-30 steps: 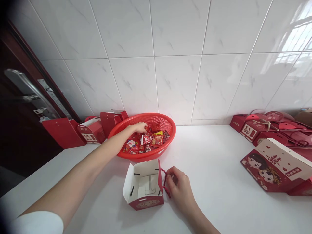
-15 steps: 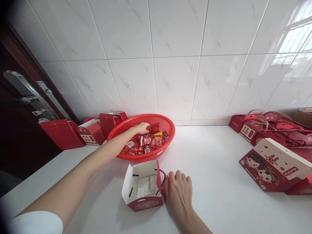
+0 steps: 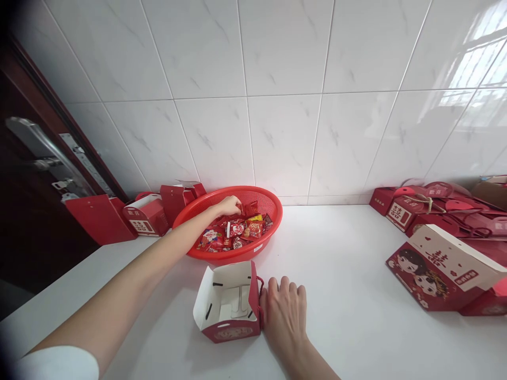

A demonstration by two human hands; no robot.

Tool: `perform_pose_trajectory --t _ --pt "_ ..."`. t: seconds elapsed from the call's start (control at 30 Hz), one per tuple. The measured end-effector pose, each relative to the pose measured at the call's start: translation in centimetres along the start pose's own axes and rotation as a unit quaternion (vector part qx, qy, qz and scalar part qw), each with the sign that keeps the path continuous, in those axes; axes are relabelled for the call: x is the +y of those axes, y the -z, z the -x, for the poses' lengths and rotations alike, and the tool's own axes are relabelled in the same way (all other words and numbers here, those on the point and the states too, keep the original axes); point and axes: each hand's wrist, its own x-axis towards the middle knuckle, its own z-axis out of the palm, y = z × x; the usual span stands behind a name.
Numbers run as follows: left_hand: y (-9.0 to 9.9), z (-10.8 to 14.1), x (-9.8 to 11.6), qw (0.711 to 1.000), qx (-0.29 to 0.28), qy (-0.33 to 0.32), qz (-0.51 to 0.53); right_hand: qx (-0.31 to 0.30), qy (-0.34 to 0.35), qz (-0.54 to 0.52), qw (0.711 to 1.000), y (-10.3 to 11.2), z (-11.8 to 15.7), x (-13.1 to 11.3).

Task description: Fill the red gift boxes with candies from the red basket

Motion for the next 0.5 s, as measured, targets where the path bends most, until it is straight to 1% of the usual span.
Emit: perform_pose_trajectory --t 0.13,0.23,0.4,0.5 --pt "1.3 0.1 -0.6 0.998 -0.018 0.01 0.056 -0.005 -0.002 -0.023 1.0 -0.1 -0.1 0.0" --pt "2.0 0.7 -1.0 0.995 -0.025 0.009 0.095 0.0 0.005 -0.032 0.999 -0.3 -0.2 0.0" --pt "2.1 1.7 -1.7 0.988 -0.05 0.0 0.143 0.015 0.031 -0.039 0.999 -0.4 -0.2 0.2" --pt "1.9 1.9 -2.0 0.986 -0.048 -0.003 0.162 0.011 0.036 -0.05 0.998 -0.5 -0.2 0.3"
